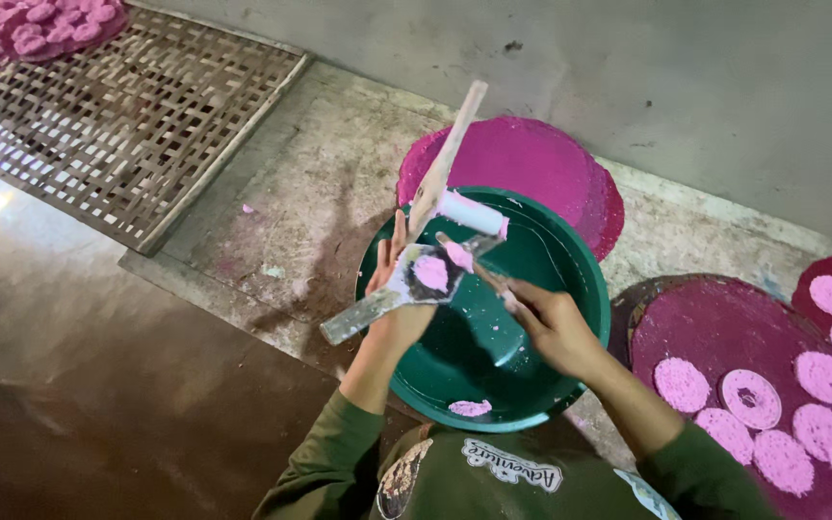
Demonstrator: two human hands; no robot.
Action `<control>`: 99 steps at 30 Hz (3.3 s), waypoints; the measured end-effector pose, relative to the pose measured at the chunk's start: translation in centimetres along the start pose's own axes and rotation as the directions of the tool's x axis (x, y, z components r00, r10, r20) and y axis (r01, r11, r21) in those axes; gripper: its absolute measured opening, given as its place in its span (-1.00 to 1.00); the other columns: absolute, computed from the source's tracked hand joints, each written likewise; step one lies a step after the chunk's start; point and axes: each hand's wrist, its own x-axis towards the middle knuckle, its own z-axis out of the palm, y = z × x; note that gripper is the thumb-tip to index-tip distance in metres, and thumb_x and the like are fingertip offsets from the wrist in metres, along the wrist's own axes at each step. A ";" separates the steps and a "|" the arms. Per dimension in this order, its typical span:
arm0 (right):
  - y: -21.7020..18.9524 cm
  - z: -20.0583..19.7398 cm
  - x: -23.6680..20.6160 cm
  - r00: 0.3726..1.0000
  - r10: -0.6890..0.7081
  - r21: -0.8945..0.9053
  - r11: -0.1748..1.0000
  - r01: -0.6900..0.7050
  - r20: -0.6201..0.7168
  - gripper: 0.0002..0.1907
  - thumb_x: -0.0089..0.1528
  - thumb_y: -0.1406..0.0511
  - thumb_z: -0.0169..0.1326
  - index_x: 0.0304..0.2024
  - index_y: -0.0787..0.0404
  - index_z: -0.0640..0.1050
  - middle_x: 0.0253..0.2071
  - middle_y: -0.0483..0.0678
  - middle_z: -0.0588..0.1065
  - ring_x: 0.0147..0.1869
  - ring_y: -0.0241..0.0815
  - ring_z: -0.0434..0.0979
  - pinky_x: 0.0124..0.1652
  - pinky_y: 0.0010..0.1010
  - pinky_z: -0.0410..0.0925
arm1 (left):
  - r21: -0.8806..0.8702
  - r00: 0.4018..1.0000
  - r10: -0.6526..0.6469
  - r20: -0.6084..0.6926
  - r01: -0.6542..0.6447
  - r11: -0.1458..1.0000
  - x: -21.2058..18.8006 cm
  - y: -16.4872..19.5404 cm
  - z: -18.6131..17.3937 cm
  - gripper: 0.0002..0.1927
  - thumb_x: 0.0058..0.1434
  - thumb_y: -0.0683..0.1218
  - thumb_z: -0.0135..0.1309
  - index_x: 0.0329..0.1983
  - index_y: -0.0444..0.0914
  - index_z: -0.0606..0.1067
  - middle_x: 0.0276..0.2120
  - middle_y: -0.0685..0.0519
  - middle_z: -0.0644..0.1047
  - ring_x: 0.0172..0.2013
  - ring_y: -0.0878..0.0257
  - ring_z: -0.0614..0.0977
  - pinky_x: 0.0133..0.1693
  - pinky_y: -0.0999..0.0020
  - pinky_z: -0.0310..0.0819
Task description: The person fills a hand-held extruder press with pink batter, squeezes it to deposit round batter discs onto round trays, and repeats for many discs. At the end they carry a tray of batter discs to a steamer pot and lift the lid to place the tray inside for steaming.
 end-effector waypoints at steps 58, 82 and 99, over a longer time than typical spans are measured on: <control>18.6 -31.1 -38.4 0.895 0.060 0.668 0.644 -0.373 0.442 0.12 0.19 -0.42 -0.15 0.33 0.41 0.39 0.01 0.17 0.52 0.08 0.00 0.53 0.09 -0.10 0.36 | -0.887 0.396 0.867 0.304 0.449 0.106 -4.4 38.2 16.8 0.17 0.04 0.13 0.46 0.57 -0.25 0.02 0.48 -0.16 0.17 0.46 0.12 0.19 0.45 0.11 -0.01; 28.3 -32.3 -32.1 0.752 0.649 0.247 0.714 -0.656 0.121 -0.18 0.33 -0.21 -0.36 -0.44 0.33 0.58 -0.53 0.00 0.54 -0.43 -0.14 0.55 -0.32 -0.31 0.47 | 0.009 0.756 0.580 0.304 0.606 -0.795 -2.7 38.6 41.9 -0.77 0.23 0.04 -0.09 -0.19 -0.19 0.33 -0.36 0.13 0.37 -0.24 0.21 0.44 0.08 0.13 0.46; 32.8 -29.8 -36.2 0.929 0.366 0.345 0.879 -0.329 -0.048 -0.21 0.31 -0.23 -0.31 0.09 0.29 0.46 -0.25 -0.04 0.55 -0.20 -0.23 0.50 -0.13 -0.34 0.39 | -0.388 0.280 0.274 0.920 0.737 0.553 -5.5 37.7 37.0 -0.46 0.42 0.00 -0.35 0.33 -0.18 0.49 -0.50 0.06 0.52 -0.57 0.35 0.44 -0.49 0.46 0.42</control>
